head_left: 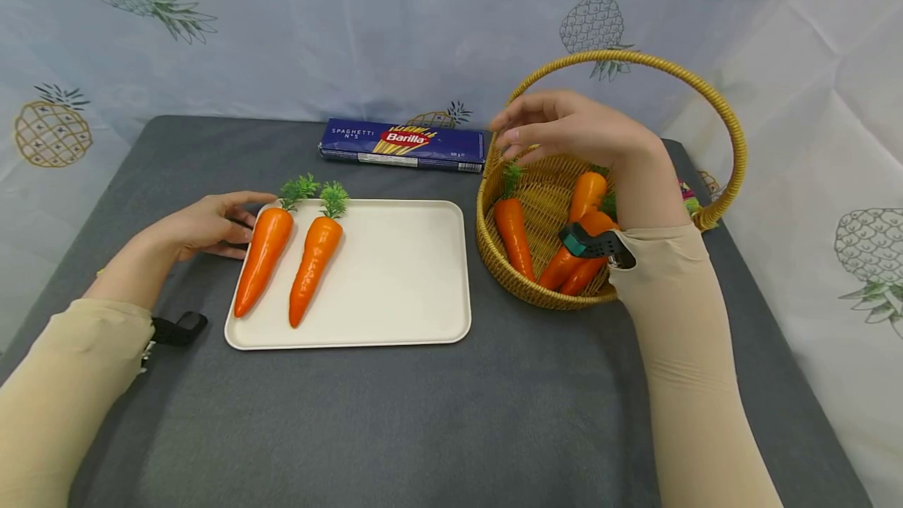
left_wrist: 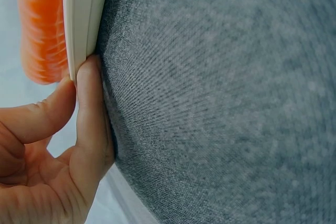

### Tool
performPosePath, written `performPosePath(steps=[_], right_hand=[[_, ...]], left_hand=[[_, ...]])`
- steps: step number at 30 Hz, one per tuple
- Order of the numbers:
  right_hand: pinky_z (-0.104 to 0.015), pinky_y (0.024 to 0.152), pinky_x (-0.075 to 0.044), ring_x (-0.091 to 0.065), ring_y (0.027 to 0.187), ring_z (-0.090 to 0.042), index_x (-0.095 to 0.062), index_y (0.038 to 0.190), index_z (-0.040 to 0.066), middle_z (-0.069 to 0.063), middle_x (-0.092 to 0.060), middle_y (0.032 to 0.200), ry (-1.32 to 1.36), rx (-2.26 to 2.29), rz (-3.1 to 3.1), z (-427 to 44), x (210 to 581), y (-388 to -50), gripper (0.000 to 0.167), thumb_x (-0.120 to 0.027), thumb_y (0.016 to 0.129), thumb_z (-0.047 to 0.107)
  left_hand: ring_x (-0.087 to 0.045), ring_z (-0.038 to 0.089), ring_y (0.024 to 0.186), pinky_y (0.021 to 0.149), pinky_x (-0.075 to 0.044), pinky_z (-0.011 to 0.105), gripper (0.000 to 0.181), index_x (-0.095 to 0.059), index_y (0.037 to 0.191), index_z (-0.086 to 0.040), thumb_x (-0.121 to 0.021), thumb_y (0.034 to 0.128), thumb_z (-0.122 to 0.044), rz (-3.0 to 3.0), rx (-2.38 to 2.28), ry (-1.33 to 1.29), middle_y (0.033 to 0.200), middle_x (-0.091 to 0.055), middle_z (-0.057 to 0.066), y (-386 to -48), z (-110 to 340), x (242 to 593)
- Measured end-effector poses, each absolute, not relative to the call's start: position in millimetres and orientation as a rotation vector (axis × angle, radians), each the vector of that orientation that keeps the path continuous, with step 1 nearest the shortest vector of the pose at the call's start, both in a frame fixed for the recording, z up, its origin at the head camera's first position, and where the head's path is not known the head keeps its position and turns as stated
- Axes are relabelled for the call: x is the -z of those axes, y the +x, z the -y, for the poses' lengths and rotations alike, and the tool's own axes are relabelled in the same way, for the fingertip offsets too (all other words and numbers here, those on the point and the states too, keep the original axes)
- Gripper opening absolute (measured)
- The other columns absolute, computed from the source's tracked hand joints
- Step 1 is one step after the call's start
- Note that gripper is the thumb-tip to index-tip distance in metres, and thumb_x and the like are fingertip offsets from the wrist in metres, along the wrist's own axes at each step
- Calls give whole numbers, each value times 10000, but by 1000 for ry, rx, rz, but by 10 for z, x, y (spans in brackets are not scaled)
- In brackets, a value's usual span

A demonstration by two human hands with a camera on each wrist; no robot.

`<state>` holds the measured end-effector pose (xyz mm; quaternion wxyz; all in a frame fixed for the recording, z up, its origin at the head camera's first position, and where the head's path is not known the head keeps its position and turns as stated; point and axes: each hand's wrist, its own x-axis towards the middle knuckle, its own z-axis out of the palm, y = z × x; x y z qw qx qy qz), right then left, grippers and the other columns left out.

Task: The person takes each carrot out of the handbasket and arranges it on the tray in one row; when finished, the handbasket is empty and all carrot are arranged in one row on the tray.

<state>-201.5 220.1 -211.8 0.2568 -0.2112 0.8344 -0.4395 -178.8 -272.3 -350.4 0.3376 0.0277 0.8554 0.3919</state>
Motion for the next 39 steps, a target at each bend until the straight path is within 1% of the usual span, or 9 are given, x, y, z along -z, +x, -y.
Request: performPosePath(steps=[4, 10, 13, 18, 20, 24, 30, 36, 39], right_hand=[[-298, 940, -585, -647, 1122, -217, -518, 1359, 67, -154, -590, 1285, -527, 1183, -2262, -2284, 2196, -2051, 428, -548, 1008, 309], [-274, 927, -587, -609, 1177, -314, -498, 1371, 68, -159, -565, 1298, -454, 1186, -2248, -2409, 2321, -2120, 439, -528, 1016, 324], [-271, 932, -584, -627, 1153, -269, -500, 1366, 74, -137, -565, 1293, -419, 1200, -2232, -2473, 2370, -2161, 430, -526, 1017, 323], [-288, 944, -581, -656, 1075, -174, -500, 1340, 23, -91, -618, 1224, -364, 1182, -2228, -2535, 2452, -2233, 450, -556, 1006, 319], [-302, 947, -582, -656, 1081, -194, -505, 1330, 5, -83, -636, 1200, -342, 1157, -2233, -2546, 2492, -2260, 452, -567, 1001, 310], [-316, 959, -577, -637, 1130, -255, -524, 1308, 11, -70, -645, 1174, -294, 1102, -2234, -2558, 2572, -2304, 426, -577, 998, 298], [-342, 989, -562, -614, 1159, -295, -535, 1275, 5, -98, -629, 1199, -310, 1060, -2212, -2579, 2657, -2345, 395, -576, 1001, 286], [-416, 1058, -519, -611, 1159, -278, -517, 1335, 13, -118, -592, 1272, -328, 978, -2155, -2574, 2734, -2380, 414, -545, 1017, 277], [-432, 1067, -507, -582, 1174, -300, -496, 1351, 15, -102, -587, 1255, -335, 930, -2119, -2567, 2760, -2399, 417, -536, 1021, 266]], left_hand=[[-603, 125, 900, 795, -622, 314, 717, -128, 1601, -131, -483, 990, -13, -2230, -1020, 70, 1180, -436, 153, -1785, 2727, 3502], [-608, 126, 913, 804, -623, 320, 713, -136, 1600, -130, -491, 990, -23, -2233, -1016, 69, 1204, -438, 169, -1781, 2718, 3490], [-604, 132, 916, 807, -623, 322, 714, -143, 1599, -132, -489, 986, -16, -2234, -1016, 67, 1206, -437, 171, -1786, 2710, 3491], [-591, 141, 912, 803, -623, 320, 715, -141, 1599, -130, -485, 984, -6, -2239, -1017, 62, 1191, -430, 168, -1792, 2708, 3490], [-592, 139, 910, 801, -623, 320, 716, -136, 1599, -127, -487, 986, -8, -2239, -1015, 61, 1192, -429, 169, -1788, 2710, 3489], [-593, 134, 911, 800, -622, 320, 715, -131, 1599, -121, -488, 989, -17, -2238, -1013, 67, 1196, -431, 174, -1777, 2712, 3489], [-597, 133, 914, 805, -622, 317, 713, -141, 1599, -133, -486, 986, -15, -2238, -1019, 63, 1193, -435, 163, -1774, 2706, 3491], [-595, 137, 914, 806, -623, 320, 720, -144, 1599, -136, -493, 980, -17, -2231, -1027, 63, 1188, -436, 160, -1778, 2714, 3507], [-598, 135, 919, 806, -622, 316, 720, -149, 1599, -140, -499, 981, -25, -2236, -1026, 60, 1198, -438, 164, -1776, 2713, 3506]])
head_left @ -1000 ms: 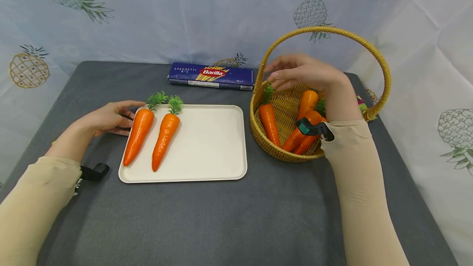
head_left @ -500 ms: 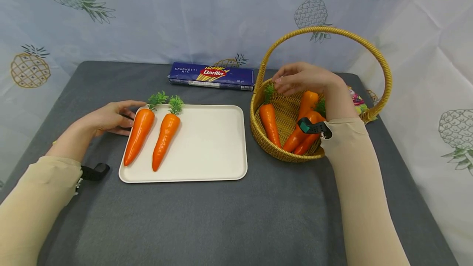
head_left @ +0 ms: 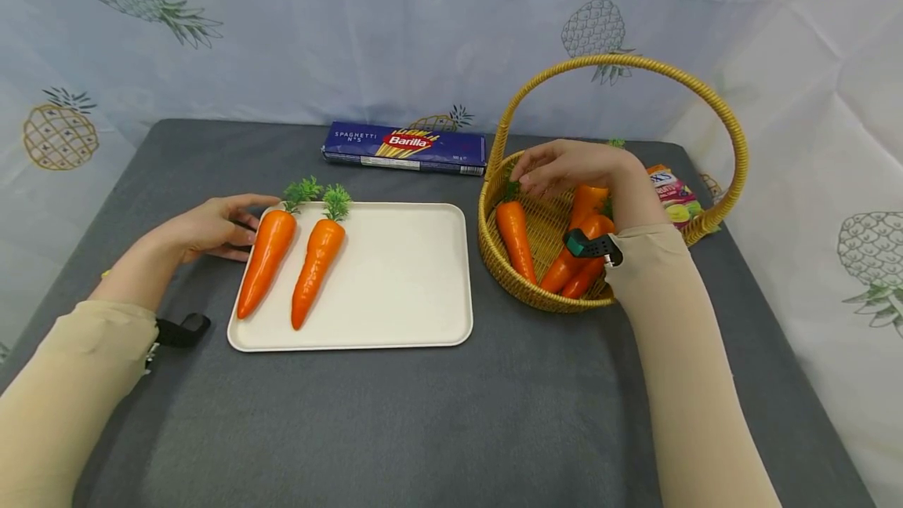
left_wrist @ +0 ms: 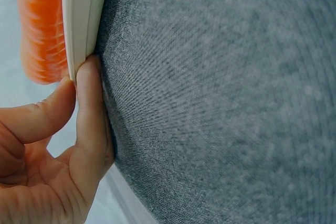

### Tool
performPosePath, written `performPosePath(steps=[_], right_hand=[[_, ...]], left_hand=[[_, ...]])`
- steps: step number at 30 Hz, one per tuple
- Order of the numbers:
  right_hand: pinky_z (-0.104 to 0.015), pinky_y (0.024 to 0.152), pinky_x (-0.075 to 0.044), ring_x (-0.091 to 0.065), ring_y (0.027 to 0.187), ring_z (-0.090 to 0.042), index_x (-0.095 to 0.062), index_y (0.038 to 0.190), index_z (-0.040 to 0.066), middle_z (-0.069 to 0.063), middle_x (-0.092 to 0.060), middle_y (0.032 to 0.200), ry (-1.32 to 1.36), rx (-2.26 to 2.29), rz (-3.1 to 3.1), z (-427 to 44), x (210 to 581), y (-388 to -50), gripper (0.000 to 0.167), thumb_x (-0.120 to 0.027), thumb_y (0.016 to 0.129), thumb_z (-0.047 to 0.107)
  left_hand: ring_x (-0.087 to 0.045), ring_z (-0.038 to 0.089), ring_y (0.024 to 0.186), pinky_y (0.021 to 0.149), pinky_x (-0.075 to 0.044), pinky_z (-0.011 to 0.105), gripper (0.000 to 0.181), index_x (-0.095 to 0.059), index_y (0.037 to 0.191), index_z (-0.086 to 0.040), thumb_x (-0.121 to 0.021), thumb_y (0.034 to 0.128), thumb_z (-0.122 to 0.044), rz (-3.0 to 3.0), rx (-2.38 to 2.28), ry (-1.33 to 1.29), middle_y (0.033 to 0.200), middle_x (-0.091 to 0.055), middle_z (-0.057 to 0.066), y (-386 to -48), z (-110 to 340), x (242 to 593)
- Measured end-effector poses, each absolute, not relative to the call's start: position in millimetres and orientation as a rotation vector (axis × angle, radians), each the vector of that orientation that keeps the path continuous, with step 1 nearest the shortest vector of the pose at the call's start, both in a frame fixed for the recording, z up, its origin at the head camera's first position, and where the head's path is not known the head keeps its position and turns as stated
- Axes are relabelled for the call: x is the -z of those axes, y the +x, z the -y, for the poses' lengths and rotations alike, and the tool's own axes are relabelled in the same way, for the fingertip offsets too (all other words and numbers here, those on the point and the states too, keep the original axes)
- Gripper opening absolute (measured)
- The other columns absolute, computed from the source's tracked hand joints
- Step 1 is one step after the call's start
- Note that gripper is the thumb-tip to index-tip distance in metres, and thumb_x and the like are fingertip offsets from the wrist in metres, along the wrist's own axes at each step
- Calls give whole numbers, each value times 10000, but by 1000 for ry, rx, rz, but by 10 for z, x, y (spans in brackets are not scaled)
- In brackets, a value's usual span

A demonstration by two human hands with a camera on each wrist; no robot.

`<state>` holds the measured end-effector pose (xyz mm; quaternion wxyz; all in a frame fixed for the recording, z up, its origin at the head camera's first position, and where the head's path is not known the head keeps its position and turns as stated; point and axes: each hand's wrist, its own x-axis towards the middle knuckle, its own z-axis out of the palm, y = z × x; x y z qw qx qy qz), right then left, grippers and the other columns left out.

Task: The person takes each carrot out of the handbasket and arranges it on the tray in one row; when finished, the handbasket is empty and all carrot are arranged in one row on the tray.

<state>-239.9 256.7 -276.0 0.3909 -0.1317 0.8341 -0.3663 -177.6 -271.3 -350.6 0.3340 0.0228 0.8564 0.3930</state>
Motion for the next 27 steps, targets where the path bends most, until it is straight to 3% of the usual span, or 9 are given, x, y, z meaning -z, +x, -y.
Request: performPosePath(steps=[7, 15, 21, 27], right_hand=[[-406, 953, -535, -567, 1015, -273, -490, 1365, 53, -70, -594, 1124, -341, 878, -2040, -2559, 2799, -2430, 414, -553, 1013, 263], [-465, 1075, -503, -547, 1258, -337, -514, 1402, 134, -65, -554, 1346, -357, 760, -2001, -2552, 2834, -2455, 444, -575, 999, 311], [-480, 1085, -494, -548, 1254, -333, -506, 1390, 75, -83, -570, 1332, -370, 752, -1996, -2528, 2860, -2464, 449, -566, 1003, 295], [-474, 1098, -485, -566, 1259, -287, -454, 1453, 119, -109, -535, 1396, -389, 730, -1979, -2494, 2894, -2462, 500, -573, 999, 293]], left_hand=[[-592, 133, 913, 802, -623, 310, 709, -155, 1597, -135, -495, 985, -22, -2236, -1028, 61, 1189, -433, 158, -1771, 2715, 3503], [-582, 131, 897, 789, -622, 299, 698, -165, 1594, -130, -493, 988, -23, -2240, -1026, 67, 1172, -429, 148, -1772, 2715, 3494], [-585, 133, 898, 795, -624, 306, 702, -162, 1595, -136, -490, 987, -17, -2238, -1025, 61, 1174, -433, 146, -1775, 2712, 3499], [-589, 121, 888, 795, -623, 306, 716, -153, 1598, -141, -490, 981, -9, -2223, -1036, 60, 1171, -440, 135, -1776, 2714, 3484]])
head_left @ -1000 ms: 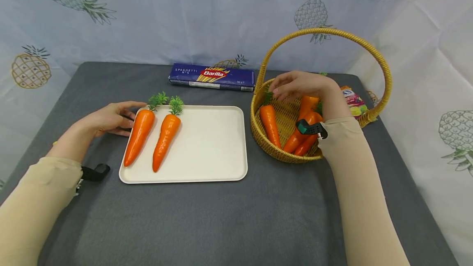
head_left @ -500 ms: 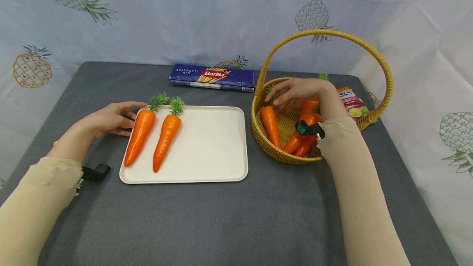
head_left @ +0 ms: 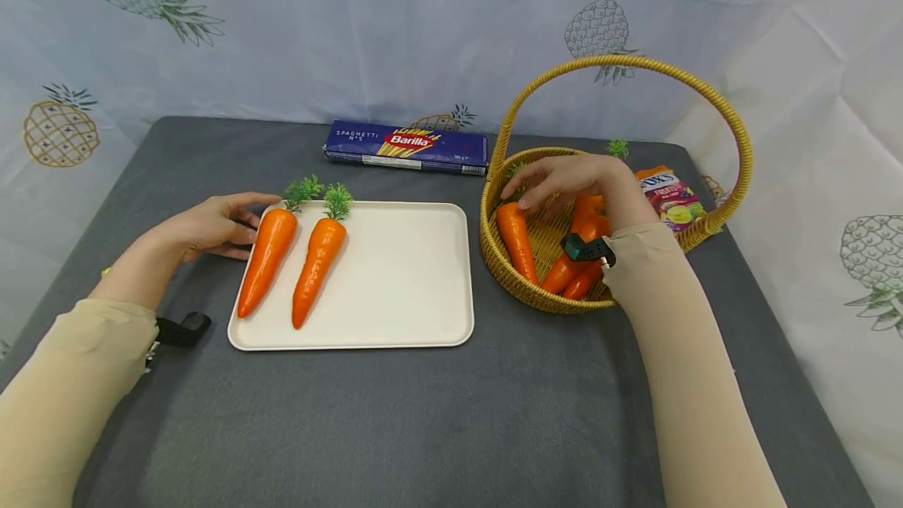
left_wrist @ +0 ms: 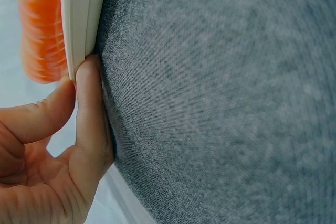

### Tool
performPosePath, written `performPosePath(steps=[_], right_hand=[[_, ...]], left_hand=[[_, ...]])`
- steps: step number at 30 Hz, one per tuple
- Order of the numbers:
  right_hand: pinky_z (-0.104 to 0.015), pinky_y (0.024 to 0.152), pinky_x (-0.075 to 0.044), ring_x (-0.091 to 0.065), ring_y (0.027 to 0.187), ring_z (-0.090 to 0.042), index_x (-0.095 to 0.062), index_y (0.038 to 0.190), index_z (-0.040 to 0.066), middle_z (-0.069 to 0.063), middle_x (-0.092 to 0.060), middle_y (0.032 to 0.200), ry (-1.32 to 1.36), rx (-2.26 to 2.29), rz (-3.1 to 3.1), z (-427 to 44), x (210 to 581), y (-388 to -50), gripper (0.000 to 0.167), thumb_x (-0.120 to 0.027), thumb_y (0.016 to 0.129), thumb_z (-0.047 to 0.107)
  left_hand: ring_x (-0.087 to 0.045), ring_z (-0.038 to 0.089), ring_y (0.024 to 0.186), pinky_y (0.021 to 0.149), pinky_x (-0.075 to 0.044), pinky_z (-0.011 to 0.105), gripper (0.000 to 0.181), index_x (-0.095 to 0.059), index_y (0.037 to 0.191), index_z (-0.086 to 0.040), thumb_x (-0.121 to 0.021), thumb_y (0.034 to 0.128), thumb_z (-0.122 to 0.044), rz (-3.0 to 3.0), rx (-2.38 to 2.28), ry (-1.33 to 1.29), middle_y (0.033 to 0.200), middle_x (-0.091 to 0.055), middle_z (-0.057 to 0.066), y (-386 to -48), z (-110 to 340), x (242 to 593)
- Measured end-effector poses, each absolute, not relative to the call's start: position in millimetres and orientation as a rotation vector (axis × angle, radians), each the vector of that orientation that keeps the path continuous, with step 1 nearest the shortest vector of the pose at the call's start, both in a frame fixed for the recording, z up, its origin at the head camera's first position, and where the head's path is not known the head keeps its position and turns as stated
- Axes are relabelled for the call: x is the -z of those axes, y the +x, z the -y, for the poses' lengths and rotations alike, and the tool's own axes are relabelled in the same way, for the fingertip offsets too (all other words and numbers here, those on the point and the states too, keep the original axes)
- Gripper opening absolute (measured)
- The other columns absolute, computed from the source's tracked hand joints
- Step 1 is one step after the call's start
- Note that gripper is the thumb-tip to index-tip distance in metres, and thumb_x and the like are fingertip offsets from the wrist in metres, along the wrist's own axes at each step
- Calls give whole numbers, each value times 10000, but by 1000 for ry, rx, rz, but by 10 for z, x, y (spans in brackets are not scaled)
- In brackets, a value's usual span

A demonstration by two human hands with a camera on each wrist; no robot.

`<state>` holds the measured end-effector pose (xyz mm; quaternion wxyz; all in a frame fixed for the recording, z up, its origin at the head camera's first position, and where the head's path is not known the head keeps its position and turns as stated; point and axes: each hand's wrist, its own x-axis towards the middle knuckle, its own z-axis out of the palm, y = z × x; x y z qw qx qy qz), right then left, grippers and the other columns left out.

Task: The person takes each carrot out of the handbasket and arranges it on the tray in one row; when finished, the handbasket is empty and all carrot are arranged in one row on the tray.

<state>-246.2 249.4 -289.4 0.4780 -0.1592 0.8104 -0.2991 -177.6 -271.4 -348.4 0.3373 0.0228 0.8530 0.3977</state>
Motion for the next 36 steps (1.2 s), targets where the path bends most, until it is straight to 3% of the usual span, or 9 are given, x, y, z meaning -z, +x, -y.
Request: performPosePath(steps=[7, 15, 26, 36], right_hand=[[-483, 1119, -464, -537, 1311, -297, -434, 1472, 177, -109, -448, 1484, -389, 697, -1948, -2419, 2942, -2461, 536, -597, 983, 319], [-451, 1037, -533, -568, 1183, -236, -432, 1440, 132, -113, -444, 1424, -374, 676, -1920, -2285, 3003, -2462, 519, -611, 975, 280], [-390, 941, -589, -573, 1133, -212, -434, 1359, 99, -90, -497, 1267, -307, 658, -1945, -2189, 3028, -2404, 492, -651, 951, 268], [-336, 893, -596, -585, 1014, -187, -425, 1316, 67, -113, -433, 1328, -312, 627, -1957, -2177, 3061, -2391, 473, -667, 934, 208]], left_hand=[[-590, 114, 887, 794, -620, 299, 714, -146, 1600, -144, -485, 986, -9, -2225, -1035, 69, 1152, -443, 114, -1774, 2724, 3477], [-578, 121, 885, 782, -619, 299, 720, -135, 1600, -134, -487, 986, -8, -2229, -1032, 74, 1145, -441, 119, -1779, 2721, 3471], [-581, 123, 884, 787, -622, 303, 718, -143, 1597, -123, -493, 981, -5, -2231, -1037, 71, 1137, -453, 116, -1789, 2717, 3484], [-575, 133, 893, 788, -623, 303, 704, -150, 1596, -125, -480, 986, -8, -2248, -1021, 64, 1162, -432, 143, -1776, 2707, 3504]])
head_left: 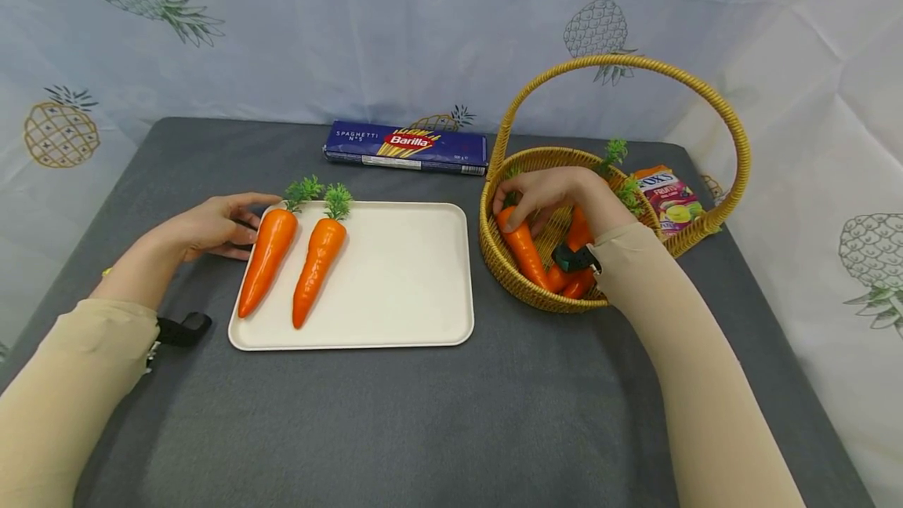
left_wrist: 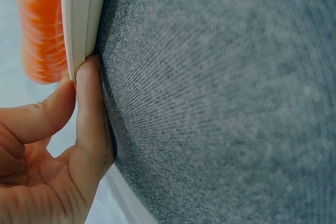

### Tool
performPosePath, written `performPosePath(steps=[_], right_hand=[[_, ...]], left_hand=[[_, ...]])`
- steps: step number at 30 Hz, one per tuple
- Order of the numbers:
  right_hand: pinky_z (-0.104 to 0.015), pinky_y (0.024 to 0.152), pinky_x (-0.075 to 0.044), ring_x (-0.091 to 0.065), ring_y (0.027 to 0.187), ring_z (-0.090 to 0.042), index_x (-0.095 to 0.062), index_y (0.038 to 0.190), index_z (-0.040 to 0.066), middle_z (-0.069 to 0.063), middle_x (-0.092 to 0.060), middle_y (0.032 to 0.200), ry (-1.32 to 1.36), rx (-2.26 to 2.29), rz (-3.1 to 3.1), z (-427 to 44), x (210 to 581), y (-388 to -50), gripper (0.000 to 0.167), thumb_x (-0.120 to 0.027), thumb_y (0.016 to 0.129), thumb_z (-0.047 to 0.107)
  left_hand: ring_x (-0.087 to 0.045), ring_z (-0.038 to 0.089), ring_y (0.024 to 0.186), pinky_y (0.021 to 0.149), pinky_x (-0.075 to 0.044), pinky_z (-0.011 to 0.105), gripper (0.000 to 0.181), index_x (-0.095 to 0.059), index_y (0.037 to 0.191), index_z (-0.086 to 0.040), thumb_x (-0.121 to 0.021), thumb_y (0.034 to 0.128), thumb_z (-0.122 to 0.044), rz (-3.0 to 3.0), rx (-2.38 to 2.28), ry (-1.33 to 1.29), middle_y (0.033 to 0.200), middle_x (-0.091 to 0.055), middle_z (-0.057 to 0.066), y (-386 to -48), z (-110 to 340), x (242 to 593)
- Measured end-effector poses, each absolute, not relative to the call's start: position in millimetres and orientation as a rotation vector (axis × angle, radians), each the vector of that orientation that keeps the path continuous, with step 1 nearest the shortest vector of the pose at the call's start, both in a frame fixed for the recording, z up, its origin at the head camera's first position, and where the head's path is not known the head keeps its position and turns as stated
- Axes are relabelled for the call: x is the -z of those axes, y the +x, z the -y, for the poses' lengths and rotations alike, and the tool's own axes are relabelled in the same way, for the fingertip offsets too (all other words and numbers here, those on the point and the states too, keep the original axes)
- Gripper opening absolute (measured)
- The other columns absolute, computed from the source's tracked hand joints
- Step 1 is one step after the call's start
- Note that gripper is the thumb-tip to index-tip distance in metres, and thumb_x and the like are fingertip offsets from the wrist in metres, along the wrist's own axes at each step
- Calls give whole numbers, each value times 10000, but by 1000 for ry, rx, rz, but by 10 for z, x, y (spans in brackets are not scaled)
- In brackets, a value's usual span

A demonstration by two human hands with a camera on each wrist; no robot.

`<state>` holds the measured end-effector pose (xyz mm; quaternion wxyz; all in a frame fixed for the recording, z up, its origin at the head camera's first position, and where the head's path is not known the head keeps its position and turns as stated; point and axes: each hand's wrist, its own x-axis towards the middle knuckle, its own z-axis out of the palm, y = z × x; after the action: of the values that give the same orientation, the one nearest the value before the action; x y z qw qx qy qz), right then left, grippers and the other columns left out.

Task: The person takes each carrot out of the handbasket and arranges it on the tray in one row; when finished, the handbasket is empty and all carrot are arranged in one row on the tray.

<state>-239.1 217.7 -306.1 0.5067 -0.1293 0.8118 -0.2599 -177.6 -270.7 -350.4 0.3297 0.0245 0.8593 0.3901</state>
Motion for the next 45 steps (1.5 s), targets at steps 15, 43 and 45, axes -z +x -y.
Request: performPosePath(steps=[15, 43, 45], right_hand=[[-353, 896, -590, -592, 861, -192, -438, 1314, 75, -49, -516, 956, -381, 702, -1980, -2232, 2919, -2327, 483, -684, 924, 216], [-404, 895, -569, -593, 1080, -315, -489, 1279, 106, -123, -551, 1200, -788, 973, -1963, -1911, 2317, -2023, 411, -641, 897, 115], [-404, 895, -571, -593, 1084, -309, -491, 1280, 108, -120, -540, 1221, -804, 986, -1964, -1844, 2327, -2025, 417, -644, 892, 117]], left_hand=[[-590, 140, 919, 800, -623, 313, 720, -155, 1597, -141, -506, 980, -26, -2233, -1031, 44, 1201, -423, 167, -1752, 2702, 3515], [-580, 132, 913, 802, -621, 304, 708, -148, 1597, -127, -489, 985, -19, -2238, -1012, 61, 1181, -431, 149, -1776, 2712, 3499], [-578, 130, 909, 799, -621, 302, 711, -141, 1598, -123, -489, 987, -19, -2237, -1011, 69, 1180, -433, 150, -1779, 2714, 3492]])
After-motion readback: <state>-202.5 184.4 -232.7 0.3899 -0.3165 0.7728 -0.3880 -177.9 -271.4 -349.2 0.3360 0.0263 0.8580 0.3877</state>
